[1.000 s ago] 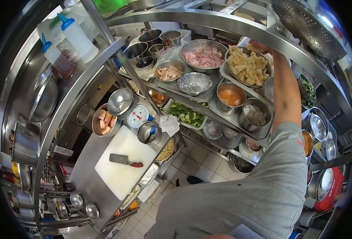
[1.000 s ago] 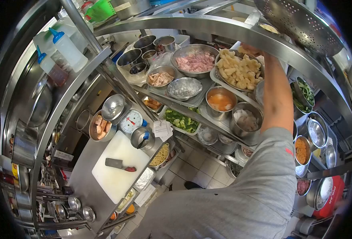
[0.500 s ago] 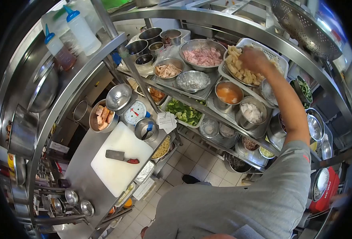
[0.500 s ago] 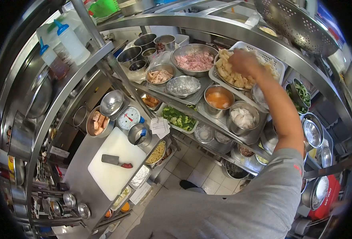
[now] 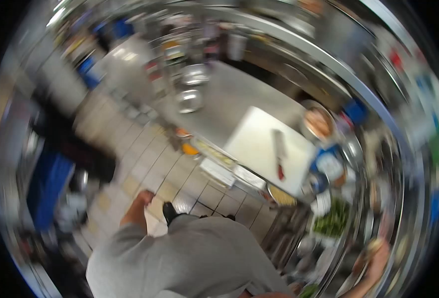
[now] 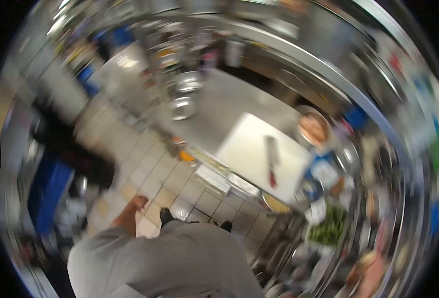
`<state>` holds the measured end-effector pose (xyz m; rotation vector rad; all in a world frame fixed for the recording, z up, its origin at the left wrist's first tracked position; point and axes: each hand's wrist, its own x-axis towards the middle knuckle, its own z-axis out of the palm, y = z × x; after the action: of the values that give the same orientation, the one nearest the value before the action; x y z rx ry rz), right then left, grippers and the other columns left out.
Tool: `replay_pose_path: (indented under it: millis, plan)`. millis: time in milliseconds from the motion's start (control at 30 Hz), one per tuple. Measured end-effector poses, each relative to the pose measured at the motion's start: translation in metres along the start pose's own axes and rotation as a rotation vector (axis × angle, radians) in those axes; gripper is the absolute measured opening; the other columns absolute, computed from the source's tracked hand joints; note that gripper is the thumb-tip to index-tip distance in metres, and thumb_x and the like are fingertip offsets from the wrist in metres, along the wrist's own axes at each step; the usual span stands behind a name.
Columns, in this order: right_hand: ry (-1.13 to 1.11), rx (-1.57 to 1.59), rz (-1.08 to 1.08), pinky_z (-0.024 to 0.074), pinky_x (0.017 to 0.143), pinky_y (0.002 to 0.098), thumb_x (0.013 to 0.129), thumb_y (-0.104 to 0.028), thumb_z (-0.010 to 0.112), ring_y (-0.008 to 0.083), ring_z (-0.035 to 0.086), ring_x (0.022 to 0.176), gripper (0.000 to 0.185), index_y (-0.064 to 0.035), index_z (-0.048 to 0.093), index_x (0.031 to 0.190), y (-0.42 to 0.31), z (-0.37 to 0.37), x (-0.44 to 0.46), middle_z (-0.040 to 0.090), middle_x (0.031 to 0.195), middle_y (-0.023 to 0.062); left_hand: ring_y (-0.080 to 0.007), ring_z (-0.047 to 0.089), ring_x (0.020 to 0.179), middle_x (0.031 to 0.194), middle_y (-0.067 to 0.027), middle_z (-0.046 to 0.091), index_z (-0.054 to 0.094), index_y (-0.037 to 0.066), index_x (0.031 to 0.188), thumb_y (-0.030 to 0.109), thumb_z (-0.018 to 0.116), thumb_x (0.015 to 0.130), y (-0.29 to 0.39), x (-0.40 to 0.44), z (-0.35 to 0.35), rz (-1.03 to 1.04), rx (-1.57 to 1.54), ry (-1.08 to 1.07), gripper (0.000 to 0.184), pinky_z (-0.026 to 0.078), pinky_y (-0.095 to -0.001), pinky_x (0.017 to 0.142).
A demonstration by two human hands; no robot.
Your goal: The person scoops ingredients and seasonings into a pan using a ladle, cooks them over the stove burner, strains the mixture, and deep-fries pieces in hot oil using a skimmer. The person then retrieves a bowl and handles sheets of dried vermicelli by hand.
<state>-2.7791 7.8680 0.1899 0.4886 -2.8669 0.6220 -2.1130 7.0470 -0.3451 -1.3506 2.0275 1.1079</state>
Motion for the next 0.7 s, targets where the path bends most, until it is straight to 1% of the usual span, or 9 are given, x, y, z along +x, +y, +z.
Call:
replay_pose_path:
  millis: [33,100,133,167,233,300,400,533,700]
  plan:
    - [0.132,0.469,-0.102,0.0524,0.08,0.0335,0.1,-0.035,0.052,0.0192,0.062,0.096,0.038,-0.007,0.058,0.126,-0.114,0.057,-0.021,0.063,0.113,0.0069,-0.0308,0.068,0.095,0.111,-0.016,0.069,0.063,0.003,0.127,0.02,0.057,0.091,0.032,-0.046,-0.019,-0.23,-0.163,-0.131,0.04,0.059,-0.0465,0.07]
    - [-0.546,0.835,0.018,0.0526,0.064,0.032,0.088,-0.015,0.064,0.018,0.062,0.078,0.026,-0.0059,0.065,0.113,-0.228,0.118,-0.028,0.067,0.103,0.0113,-0.0312,0.068,0.098,0.116,-0.0159,0.067,0.061,0.005,0.13,0.01,0.059,0.087,0.061,-0.141,-0.032,-0.381,-0.522,0.113,0.043,0.06,-0.0477,0.071]
    - [-0.472,0.867,0.251,0.0462,0.054,0.0268,0.087,-0.008,0.062,0.0131,0.056,0.07,0.018,-0.0086,0.065,0.104,-0.291,0.166,-0.044,0.063,0.094,0.0058,-0.0312,0.068,0.098,0.116,-0.0159,0.067,0.061,0.005,0.13,0.01,0.059,0.087,0.003,-0.129,-0.005,-0.42,-0.608,0.135,0.043,0.06,-0.0477,0.071]
    - [-0.562,0.91,0.12,0.0524,0.052,0.0272,0.097,-0.022,0.056,0.0163,0.065,0.072,0.031,-0.0071,0.059,0.123,-0.271,0.25,-0.036,0.067,0.099,0.0073,-0.0314,0.068,0.099,0.117,-0.0158,0.066,0.062,0.006,0.129,0.009,0.063,0.084,-0.062,-0.101,0.02,-0.264,-0.456,0.038,0.046,0.061,-0.048,0.072]
    - [-0.931,0.934,0.119,0.0519,0.055,0.0282,0.099,-0.021,0.056,0.0181,0.065,0.067,0.034,-0.003,0.057,0.129,-0.38,0.322,-0.063,0.068,0.096,0.0081,-0.0307,0.068,0.101,0.119,-0.0119,0.066,0.063,0.006,0.126,0.003,0.072,0.071,-0.126,-0.102,0.032,-0.064,-0.001,-0.126,0.055,0.061,-0.046,0.076]
    - [-0.963,0.923,0.151,0.0405,0.039,0.0216,0.096,-0.013,0.061,0.01,0.056,0.051,0.028,-0.0024,0.061,0.121,-0.468,0.385,-0.096,0.068,0.086,0.0047,-0.0289,0.068,0.103,0.111,-0.0093,0.07,0.066,0.007,0.119,0.004,0.075,0.067,-0.204,-0.114,0.072,-0.163,-0.208,-0.047,0.053,0.061,-0.0437,0.076]
    - [-1.116,0.701,-0.054,0.0419,0.042,0.022,0.096,-0.017,0.063,0.0089,0.056,0.054,0.021,-0.0038,0.067,0.111,-0.555,0.432,-0.109,0.065,0.081,0.0012,-0.0276,0.07,0.098,0.097,-0.0066,0.073,0.068,0.008,0.113,0.007,0.078,0.066,-0.336,-0.106,0.144,0.174,-0.013,-0.227,0.047,0.06,-0.0425,0.074]
    - [-1.178,0.736,-0.02,0.0377,0.041,0.0209,0.098,-0.022,0.062,0.0065,0.053,0.051,0.018,-0.0062,0.067,0.104,-0.703,0.47,-0.12,0.063,0.073,-0.0014,-0.0313,0.07,0.08,0.087,-0.0095,0.073,0.074,0.011,0.101,0.019,0.073,0.071,-0.322,-0.146,0.021,-0.145,0.015,0.144,0.032,0.055,-0.0429,0.069]
    - [-1.236,0.694,-0.084,0.0417,0.043,0.0206,0.097,-0.021,0.061,0.0063,0.057,0.054,0.017,-0.0078,0.068,0.105,-0.846,0.538,-0.103,0.065,0.077,-0.0019,-0.0181,0.062,0.068,0.077,-0.007,0.065,0.067,0.004,0.093,0.038,0.074,0.088,-0.287,-0.076,-0.151,-0.503,-1.181,0.397,0.036,0.052,-0.0355,0.057]
